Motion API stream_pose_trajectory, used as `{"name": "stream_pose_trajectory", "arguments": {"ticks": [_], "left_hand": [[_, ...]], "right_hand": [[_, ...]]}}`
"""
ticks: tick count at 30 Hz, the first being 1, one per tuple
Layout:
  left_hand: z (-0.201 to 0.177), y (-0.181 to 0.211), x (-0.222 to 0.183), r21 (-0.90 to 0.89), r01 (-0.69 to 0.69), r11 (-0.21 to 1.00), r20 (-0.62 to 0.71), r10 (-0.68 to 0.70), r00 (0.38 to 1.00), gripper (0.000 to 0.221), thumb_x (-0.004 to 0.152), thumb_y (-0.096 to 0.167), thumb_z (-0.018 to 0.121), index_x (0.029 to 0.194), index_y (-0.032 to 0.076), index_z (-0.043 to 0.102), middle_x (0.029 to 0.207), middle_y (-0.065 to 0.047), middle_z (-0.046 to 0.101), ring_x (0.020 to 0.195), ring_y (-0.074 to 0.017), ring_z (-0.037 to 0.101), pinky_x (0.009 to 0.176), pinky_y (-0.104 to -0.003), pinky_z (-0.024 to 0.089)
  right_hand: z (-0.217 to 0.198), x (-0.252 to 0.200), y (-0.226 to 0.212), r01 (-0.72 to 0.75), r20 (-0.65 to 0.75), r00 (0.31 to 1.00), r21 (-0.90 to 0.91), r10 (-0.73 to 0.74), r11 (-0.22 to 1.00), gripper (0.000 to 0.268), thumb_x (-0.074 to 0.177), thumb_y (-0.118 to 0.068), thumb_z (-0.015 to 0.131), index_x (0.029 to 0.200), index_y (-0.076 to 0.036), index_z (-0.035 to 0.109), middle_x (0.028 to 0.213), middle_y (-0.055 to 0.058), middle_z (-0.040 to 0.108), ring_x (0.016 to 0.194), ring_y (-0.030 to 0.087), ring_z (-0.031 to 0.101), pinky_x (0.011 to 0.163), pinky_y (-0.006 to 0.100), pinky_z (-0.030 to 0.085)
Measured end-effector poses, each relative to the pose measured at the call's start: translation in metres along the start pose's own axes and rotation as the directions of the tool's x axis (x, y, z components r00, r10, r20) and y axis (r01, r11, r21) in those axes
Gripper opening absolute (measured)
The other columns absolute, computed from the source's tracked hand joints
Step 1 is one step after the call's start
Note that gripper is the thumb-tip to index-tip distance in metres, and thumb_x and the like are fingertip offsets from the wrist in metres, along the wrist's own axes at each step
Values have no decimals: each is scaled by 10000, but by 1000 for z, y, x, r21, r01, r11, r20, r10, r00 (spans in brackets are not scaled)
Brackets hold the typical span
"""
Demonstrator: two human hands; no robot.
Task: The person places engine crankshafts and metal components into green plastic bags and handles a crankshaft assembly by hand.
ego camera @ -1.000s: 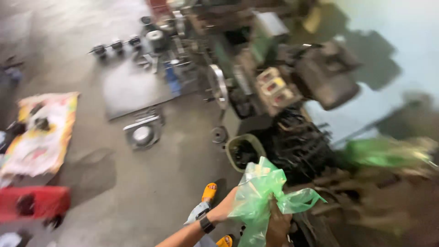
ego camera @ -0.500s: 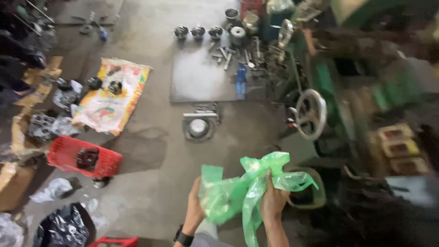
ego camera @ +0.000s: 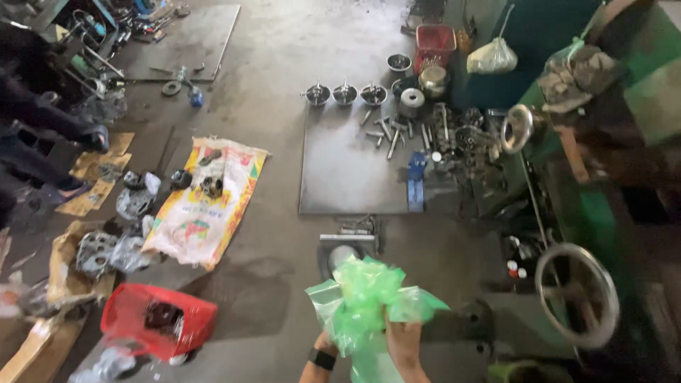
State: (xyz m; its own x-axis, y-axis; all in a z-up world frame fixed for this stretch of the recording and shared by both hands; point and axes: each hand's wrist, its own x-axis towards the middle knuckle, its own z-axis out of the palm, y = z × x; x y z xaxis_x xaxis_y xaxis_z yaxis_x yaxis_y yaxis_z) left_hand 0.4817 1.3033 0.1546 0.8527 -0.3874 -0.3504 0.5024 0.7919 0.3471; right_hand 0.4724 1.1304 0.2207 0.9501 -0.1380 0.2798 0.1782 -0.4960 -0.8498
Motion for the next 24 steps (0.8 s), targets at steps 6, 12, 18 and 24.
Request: {"name": "stream_pose_trajectory", "arguments": {"ticks": [6, 12, 18, 24], "left_hand": [[27, 107, 200, 679, -195, 708, 46, 224, 974, 356, 918, 131, 757, 1233, -21, 692, 1103, -79, 739, 923, -125, 678, 788, -313, 577], [101, 215, 302, 658, -175, 733, -211, 402, 891, 237, 837, 97, 756, 1057, 10, 745, 953, -38, 781, 830, -110, 705, 740, -292, 576], [83, 331, 419, 670, -126, 731, -61, 223, 973, 208, 870, 65, 733, 1052, -31, 761, 947, -52, 767, 831, -113, 691, 739, -303, 573], [29, 452, 593, 685, 28, 728, 31, -67, 997, 326, 817, 55, 731, 1138, 1, 723, 1057, -37, 756, 962, -117, 701, 855, -309, 571]], "right_hand": [[38, 201, 18, -402, 386, 871, 202, 304, 893, 229, 868, -15, 622, 1052, -28, 758, 841, 67, 778, 759, 121, 663, 684, 320, 565], [71, 381, 9, -487, 475, 801, 163, 364, 858, 184, 868, -50, 687, 1038, -23, 751, 817, 59, 742, 746, 116, 631, 660, 325, 556], [143, 542, 16, -492, 538, 800, 334, 266, 804, 347, 778, -80, 832, 1093, -2, 708, 943, 31, 722, 827, 127, 664, 714, 318, 565], [274, 692, 73, -349, 548, 822, 270, 155, 898, 336, 817, -73, 758, 1144, -8, 712, 1006, 54, 715, 936, 130, 689, 756, 292, 546]]}}
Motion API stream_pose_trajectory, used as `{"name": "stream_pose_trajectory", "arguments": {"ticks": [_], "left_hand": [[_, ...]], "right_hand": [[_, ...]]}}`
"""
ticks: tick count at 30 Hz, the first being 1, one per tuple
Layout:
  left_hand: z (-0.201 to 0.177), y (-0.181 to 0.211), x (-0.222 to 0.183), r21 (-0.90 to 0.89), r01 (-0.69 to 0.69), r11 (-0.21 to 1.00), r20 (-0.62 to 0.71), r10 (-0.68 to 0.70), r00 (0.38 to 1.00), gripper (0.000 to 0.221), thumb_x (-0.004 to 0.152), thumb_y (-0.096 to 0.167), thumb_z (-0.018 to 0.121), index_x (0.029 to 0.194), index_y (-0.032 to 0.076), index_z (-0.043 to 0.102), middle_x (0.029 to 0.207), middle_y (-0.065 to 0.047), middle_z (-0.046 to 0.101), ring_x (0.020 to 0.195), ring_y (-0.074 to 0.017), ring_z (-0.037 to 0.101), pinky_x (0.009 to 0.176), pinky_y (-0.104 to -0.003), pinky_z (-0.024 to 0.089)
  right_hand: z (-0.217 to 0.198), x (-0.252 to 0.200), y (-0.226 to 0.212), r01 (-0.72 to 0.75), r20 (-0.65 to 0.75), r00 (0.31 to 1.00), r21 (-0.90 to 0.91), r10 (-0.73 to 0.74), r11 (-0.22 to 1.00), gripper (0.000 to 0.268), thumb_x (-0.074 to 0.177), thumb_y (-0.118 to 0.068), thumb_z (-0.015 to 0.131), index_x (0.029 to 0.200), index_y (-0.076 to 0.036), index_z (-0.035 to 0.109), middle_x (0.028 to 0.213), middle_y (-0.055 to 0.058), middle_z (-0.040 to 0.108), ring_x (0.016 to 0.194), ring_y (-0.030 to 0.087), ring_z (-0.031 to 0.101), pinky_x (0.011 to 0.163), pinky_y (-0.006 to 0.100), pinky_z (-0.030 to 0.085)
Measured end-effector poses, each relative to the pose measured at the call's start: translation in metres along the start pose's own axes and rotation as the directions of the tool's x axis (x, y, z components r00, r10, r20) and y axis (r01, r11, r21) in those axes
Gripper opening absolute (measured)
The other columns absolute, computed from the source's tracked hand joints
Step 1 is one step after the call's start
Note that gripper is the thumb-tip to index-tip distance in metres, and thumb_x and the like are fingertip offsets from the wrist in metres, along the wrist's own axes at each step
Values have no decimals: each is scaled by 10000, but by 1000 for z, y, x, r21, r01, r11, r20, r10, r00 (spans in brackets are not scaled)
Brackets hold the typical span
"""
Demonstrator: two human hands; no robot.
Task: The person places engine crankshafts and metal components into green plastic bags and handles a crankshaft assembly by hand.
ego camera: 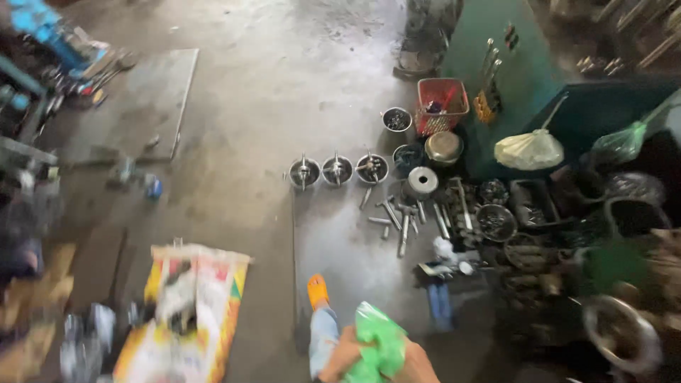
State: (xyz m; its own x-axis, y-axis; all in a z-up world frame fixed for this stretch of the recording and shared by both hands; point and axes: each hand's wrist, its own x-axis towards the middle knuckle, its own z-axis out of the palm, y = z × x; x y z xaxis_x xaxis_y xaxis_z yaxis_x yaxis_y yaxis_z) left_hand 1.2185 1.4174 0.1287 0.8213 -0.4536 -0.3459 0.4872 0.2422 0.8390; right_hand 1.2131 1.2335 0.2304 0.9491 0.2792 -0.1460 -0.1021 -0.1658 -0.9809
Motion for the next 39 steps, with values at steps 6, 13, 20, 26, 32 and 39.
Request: {"name": "stream_pose_trajectory", "arguments": {"ticks": [6, 13, 20, 26, 32, 39], "left_hand": [[-133, 40, 169, 129, 186, 974, 174, -207, 963, 439, 919, 227, 741, 1276, -14, 657, 1174, -75, 722, 1077, -141, 657, 960, -319, 542], [-253, 17, 328, 190, 299, 935, -557, -149, 817, 484, 848, 303, 758, 1244, 38, 671, 1063, -62, 723, 915, -134, 653, 807, -303, 548], [-393, -105, 457, 117, 134, 984, -670, -21, 742, 386, 907, 276, 724, 1179, 2, 715, 1030, -68, 731, 894, -115, 641, 788, -277, 525], [-464, -160, 609, 437, 103, 894, -547, 173, 819, 343, 906, 246, 717, 1169, 27, 726, 941, -54, 764, 828, -103, 643, 732, -267, 511], [-490, -173, 665, 723, -115, 681, -232, 397, 888, 337, 896, 224, 721, 1154, 7, 702, 983, -42, 775, 876, -70, 660, 757, -245, 522], [-480, -174, 640, 716, 77, 694, -349, 260, 900, 361, 890, 266, 701, 1161, 28, 716, 974, -73, 783, 845, -124, 683, 750, -310, 547]], "right_hand": [[-1, 200, 72, -261, -215, 882, 518, 419, 815, 305, 818, -77, 689, 1114, -68, 763, 949, 71, 778, 839, 133, 728, 709, 298, 563], [-75, 374, 288, -334, -725, 682, -188, 99, 924, 257, 802, -126, 776, 1050, -60, 755, 942, 124, 794, 841, 235, 749, 729, 381, 561], [-189, 508, 487, -579, -819, 570, -346, 63, 738, 391, 809, -244, 750, 1157, -73, 701, 1117, 226, 715, 1056, 451, 646, 879, 536, 500], [-325, 649, 629, -343, -712, 351, -702, -608, 624, 344, 962, -285, 721, 1221, -68, 660, 1225, 176, 635, 1144, 419, 604, 965, 505, 491], [-354, 684, 683, -487, -742, 547, -658, -387, 574, 365, 954, -403, 719, 1171, -113, 669, 1139, 182, 627, 987, 422, 657, 824, 515, 525], [-448, 691, 747, -343, -328, 939, -890, 100, 300, 665, 949, -674, 507, 1372, -175, 627, 1306, 207, 658, 1181, 430, 622, 981, 512, 502]]}}
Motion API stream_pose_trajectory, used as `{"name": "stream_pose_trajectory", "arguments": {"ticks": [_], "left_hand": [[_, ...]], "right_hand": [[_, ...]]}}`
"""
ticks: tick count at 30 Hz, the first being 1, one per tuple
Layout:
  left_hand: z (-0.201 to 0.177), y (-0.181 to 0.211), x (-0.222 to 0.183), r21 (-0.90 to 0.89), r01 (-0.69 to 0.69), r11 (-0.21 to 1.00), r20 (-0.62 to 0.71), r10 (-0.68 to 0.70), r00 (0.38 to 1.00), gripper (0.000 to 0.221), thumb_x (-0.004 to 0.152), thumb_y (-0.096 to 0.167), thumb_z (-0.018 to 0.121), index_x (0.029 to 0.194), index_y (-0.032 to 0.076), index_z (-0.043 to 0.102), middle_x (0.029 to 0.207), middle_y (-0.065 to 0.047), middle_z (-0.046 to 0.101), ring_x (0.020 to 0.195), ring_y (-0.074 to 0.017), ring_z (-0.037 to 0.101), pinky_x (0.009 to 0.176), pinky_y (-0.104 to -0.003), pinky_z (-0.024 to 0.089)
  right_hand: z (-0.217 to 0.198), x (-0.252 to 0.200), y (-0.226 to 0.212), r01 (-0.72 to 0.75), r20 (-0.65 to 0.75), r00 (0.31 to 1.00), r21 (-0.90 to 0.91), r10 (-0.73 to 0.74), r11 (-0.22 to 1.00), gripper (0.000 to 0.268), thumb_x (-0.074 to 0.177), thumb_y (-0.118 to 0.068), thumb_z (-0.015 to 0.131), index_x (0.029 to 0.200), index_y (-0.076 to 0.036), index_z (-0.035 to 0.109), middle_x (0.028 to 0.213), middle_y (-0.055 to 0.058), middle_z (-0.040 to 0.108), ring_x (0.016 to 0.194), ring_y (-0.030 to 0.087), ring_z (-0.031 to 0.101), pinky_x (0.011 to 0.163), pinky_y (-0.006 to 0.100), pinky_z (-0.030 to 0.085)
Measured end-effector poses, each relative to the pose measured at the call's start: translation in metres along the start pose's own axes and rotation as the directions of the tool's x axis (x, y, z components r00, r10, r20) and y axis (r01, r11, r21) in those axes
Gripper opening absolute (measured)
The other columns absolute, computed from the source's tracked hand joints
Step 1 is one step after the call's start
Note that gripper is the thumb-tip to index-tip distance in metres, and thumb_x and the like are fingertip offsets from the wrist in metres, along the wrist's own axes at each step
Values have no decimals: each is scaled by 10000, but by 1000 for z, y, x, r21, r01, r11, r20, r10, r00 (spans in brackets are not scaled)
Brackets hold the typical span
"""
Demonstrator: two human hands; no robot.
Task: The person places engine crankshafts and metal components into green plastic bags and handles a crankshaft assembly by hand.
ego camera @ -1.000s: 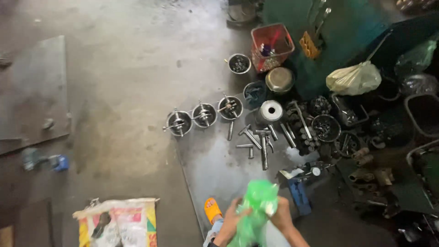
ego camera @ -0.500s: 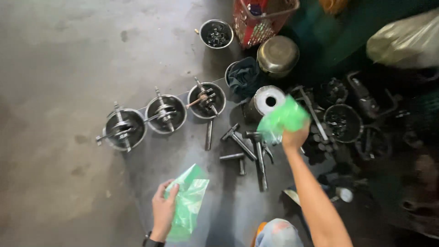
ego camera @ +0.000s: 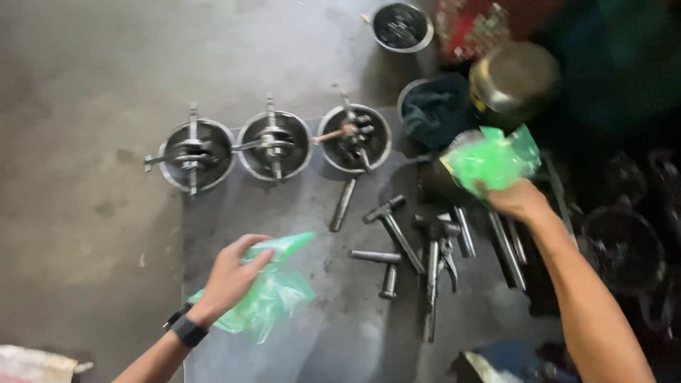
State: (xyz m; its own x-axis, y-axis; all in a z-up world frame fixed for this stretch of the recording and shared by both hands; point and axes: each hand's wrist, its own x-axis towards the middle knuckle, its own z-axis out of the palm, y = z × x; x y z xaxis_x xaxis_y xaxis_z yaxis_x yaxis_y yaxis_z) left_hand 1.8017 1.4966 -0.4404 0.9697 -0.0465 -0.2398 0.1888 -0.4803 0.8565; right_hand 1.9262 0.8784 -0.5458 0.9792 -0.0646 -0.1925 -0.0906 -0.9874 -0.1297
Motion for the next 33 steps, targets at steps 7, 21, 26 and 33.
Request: {"name": "stream_pose_trajectory", "arguments": {"ticks": [7, 21, 26, 33], "left_hand": [[23, 29, -13, -34, 11, 999, 76, -8, 997, 393, 879, 308, 713, 1157, 30, 716, 908, -95, 779, 803, -139, 712, 746, -329, 571], [-30, -9, -28, -193, 27, 981, -55, -38, 998, 345, 906, 274, 700, 1124, 9, 722, 910, -48, 744, 785, -100, 659, 717, -298, 547], [-15, -16, -16, -222, 95, 971, -12, -100, 995, 334, 916, 273, 695, 1133, 21, 715, 886, -47, 724, 749, -100, 630, 681, -300, 527], [-11, -16, -29, -143, -17, 990, -12, 16, 1000, 343, 903, 292, 695, 1110, 20, 726, 910, -71, 775, 808, -115, 698, 746, -311, 561]], "right_hand": [[37, 84, -11, -364, 3, 928, -211, 373, 907, 407, 954, -348, 631, 1236, -78, 746, 1262, 222, 685, 1191, 445, 645, 945, 558, 537], [-35, -9, -44, -202, -58, 977, 87, 207, 976, 617, 971, -522, 648, 1412, -91, 610, 1291, 310, 628, 1207, 500, 582, 1028, 554, 457], [26, 54, 30, -215, 101, 973, 79, 206, 974, 629, 902, -477, 617, 1386, -81, 683, 1400, 319, 622, 1300, 499, 581, 1094, 525, 464], [15, 56, -35, -434, -216, 882, -29, 418, 900, 505, 955, -466, 700, 1158, -7, 760, 1212, 290, 693, 1119, 470, 649, 920, 555, 509]]}}
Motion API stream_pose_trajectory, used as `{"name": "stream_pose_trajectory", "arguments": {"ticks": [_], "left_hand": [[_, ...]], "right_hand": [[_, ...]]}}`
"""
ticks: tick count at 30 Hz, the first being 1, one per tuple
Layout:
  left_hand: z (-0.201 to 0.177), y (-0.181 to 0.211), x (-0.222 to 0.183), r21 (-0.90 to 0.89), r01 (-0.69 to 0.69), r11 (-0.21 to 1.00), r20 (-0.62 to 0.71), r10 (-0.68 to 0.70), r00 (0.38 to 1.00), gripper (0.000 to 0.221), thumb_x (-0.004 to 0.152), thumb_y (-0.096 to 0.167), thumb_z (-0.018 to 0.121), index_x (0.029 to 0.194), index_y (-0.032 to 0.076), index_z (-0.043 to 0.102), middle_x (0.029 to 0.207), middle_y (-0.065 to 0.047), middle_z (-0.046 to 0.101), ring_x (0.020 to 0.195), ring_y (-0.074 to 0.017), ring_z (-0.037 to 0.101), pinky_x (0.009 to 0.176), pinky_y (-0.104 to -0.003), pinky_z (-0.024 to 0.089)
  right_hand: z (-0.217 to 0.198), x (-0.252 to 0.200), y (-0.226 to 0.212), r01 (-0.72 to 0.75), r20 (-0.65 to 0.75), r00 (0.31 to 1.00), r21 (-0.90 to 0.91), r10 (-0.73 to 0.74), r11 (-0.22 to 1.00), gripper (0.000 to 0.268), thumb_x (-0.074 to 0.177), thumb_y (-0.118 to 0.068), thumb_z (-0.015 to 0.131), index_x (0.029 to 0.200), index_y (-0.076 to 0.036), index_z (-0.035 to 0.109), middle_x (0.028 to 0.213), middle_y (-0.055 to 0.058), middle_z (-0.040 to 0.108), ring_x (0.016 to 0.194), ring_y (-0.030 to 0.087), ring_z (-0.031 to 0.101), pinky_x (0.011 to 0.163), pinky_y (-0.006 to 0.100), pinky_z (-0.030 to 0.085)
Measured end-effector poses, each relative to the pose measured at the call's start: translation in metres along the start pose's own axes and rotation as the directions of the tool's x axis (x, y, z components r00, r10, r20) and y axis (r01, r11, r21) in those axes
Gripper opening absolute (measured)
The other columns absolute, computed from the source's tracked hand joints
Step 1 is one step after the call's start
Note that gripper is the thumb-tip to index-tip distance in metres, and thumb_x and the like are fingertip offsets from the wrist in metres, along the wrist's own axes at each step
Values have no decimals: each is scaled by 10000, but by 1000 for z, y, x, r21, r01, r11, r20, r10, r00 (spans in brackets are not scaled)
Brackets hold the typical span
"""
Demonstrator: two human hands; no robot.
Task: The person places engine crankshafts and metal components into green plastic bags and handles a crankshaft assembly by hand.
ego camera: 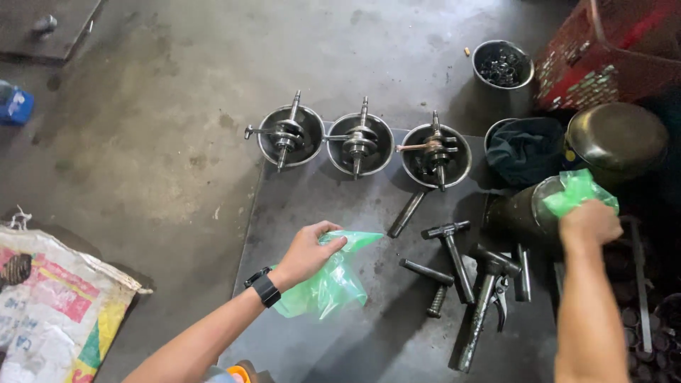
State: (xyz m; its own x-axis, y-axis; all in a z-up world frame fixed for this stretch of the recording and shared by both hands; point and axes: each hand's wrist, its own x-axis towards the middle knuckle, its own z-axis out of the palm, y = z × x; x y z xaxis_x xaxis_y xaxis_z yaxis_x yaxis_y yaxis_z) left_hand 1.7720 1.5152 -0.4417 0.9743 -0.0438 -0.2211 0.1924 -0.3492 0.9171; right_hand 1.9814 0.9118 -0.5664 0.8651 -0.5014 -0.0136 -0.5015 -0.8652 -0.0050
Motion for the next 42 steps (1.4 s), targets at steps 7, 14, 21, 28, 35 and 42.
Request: {"name": "stream_pose_trajectory", "arguments": {"ticks": [7, 14, 21, 28, 35, 42], "left_hand": [[-22, -19, -16, 45, -30, 999, -25, 31, 999, 326, 893, 283, 697, 1074, 17, 746, 894, -74, 787, 808, -127, 722, 777, -309, 562], [-22, 6, -12, -76, 45, 996, 4, -45, 999, 322, 919, 274, 695, 1115, 24, 745, 890, -56, 757, 797, -102, 655, 739, -292, 546], [-34, 47, -4, -455, 35, 890, 274, 103, 956, 382, 933, 233, 728, 1245, 15, 696, 1111, -13, 724, 970, -59, 653, 856, -246, 541], [-44, 44, -18, -575, 52, 816, 447, 261, 855, 440, 837, 138, 773, 1253, 41, 664, 1126, 2, 711, 1014, -73, 654, 912, -259, 537], [-72, -69, 6, -123, -8, 992, 230, 37, 973, 240, 870, 111, 776, 1071, -13, 735, 938, -61, 744, 864, -103, 666, 781, -282, 545], [-105, -65, -5, -44, -316, 948, -156, 306, 939, 156, 879, 68, 752, 1023, 14, 726, 970, -82, 734, 888, -134, 713, 777, -279, 593]], "right_hand": [[28, -8, 69, 302, -158, 941, -2, -298, 953, 450, 963, -398, 782, 1168, 3, 784, 1084, 276, 753, 1013, 421, 724, 869, 477, 566], [-28, -61, 85, 102, 138, 962, 616, -235, 781, 784, 863, -287, 859, 1529, -16, 546, 1041, 194, 717, 840, 246, 669, 697, 387, 517], [-119, -275, -75, 63, 146, 927, 847, -344, 528, 392, 967, -259, 705, 1318, -82, 700, 1098, 62, 733, 874, 144, 668, 713, 305, 541], [-141, -349, -210, 55, 48, 529, 994, -847, 91, 197, 872, -114, 782, 1039, -10, 793, 935, 36, 783, 833, 88, 691, 745, 263, 589], [-217, -336, -215, 100, 65, 726, 975, -685, 199, 297, 1007, -232, 746, 820, -1, 737, 671, -40, 593, 585, 25, 498, 508, 216, 366], [-239, -353, -219, 69, 9, 855, 989, -519, 131, 82, 881, -147, 791, 912, -85, 745, 734, -81, 610, 576, -17, 424, 485, 180, 270]]}}
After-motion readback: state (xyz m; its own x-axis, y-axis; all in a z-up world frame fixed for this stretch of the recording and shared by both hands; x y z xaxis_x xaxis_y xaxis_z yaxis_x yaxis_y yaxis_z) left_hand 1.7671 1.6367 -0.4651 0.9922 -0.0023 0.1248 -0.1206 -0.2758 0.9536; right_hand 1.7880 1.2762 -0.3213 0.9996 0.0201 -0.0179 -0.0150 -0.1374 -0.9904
